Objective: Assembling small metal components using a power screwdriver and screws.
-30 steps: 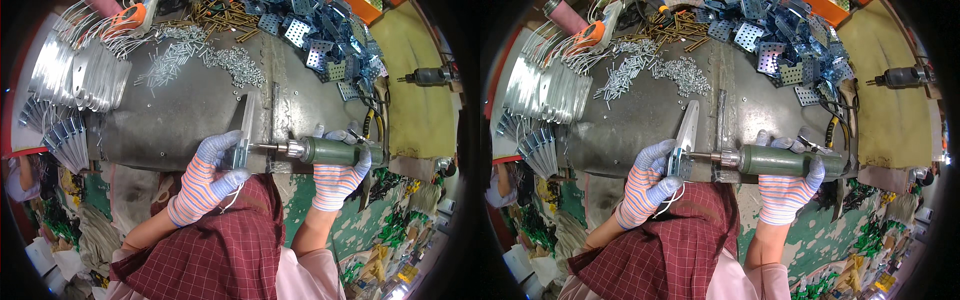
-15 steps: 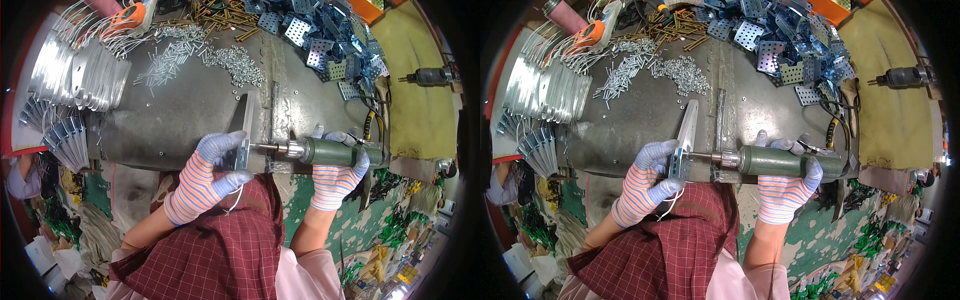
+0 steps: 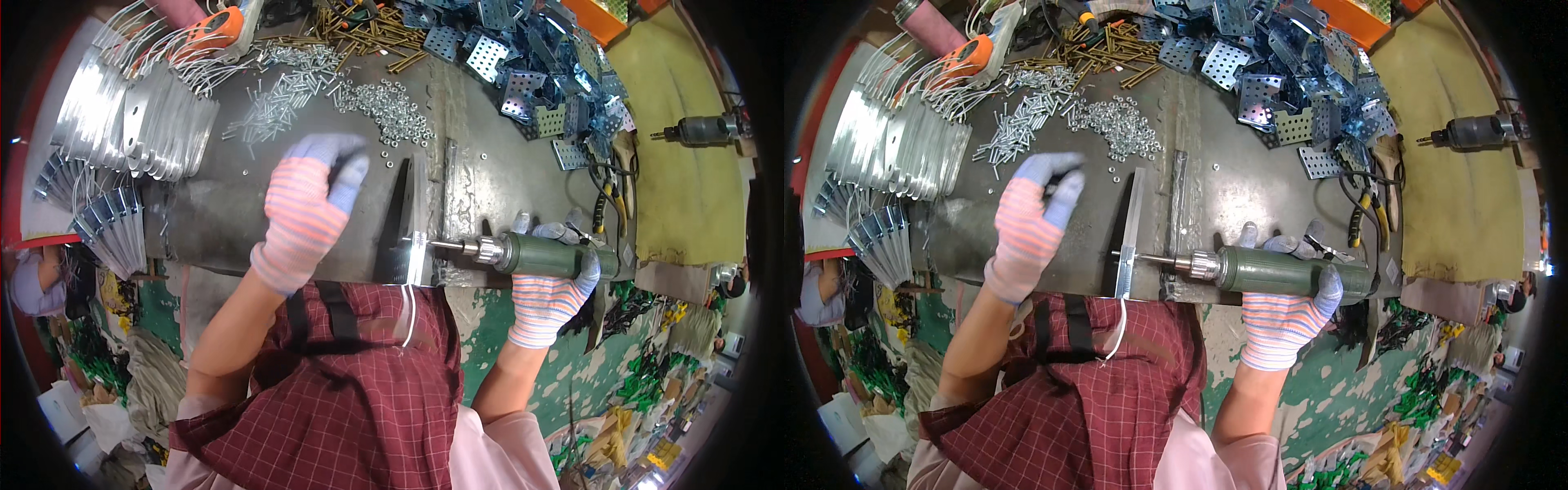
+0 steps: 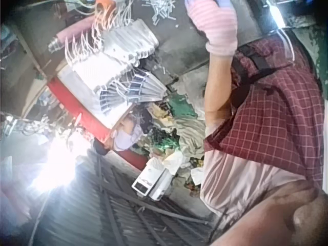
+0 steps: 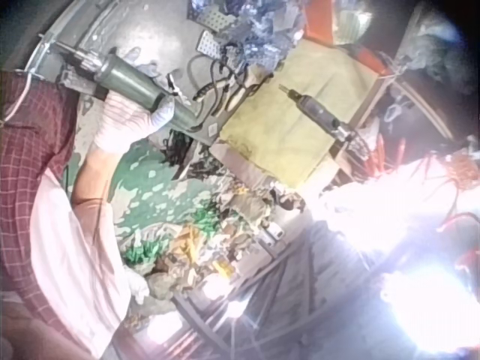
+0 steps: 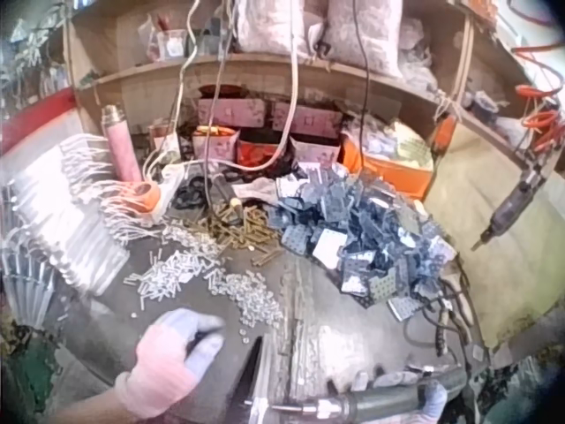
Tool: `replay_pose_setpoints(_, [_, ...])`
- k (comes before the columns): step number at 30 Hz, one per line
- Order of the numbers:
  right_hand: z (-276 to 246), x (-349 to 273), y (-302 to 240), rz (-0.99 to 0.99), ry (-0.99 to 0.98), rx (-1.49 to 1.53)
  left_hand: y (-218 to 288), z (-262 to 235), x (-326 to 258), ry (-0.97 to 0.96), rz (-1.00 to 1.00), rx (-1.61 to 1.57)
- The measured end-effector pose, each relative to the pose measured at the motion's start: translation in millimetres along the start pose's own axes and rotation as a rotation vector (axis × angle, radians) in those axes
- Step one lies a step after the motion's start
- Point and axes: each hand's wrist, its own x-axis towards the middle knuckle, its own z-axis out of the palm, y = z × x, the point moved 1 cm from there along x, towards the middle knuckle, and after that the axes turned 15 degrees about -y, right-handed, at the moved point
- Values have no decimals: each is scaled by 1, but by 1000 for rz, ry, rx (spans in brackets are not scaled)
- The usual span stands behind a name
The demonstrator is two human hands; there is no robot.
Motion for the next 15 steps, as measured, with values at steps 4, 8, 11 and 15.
replay_pose_setpoints(4, [2, 1, 1, 25, -84, 11, -6, 14, 22, -132, -51, 163])
replay_pose_setpoints(8, [5, 2, 1, 34, -95, 28, -10, 18, 29, -275, -85, 252])
replay_pose_setpoints(11, [8, 3, 2, 30, -53, 19, -9, 16, 30, -350, -81, 326])
replay_pose_setpoints(15, [10, 4, 3, 29, -96, 2, -15, 15, 7, -122, -35, -50])
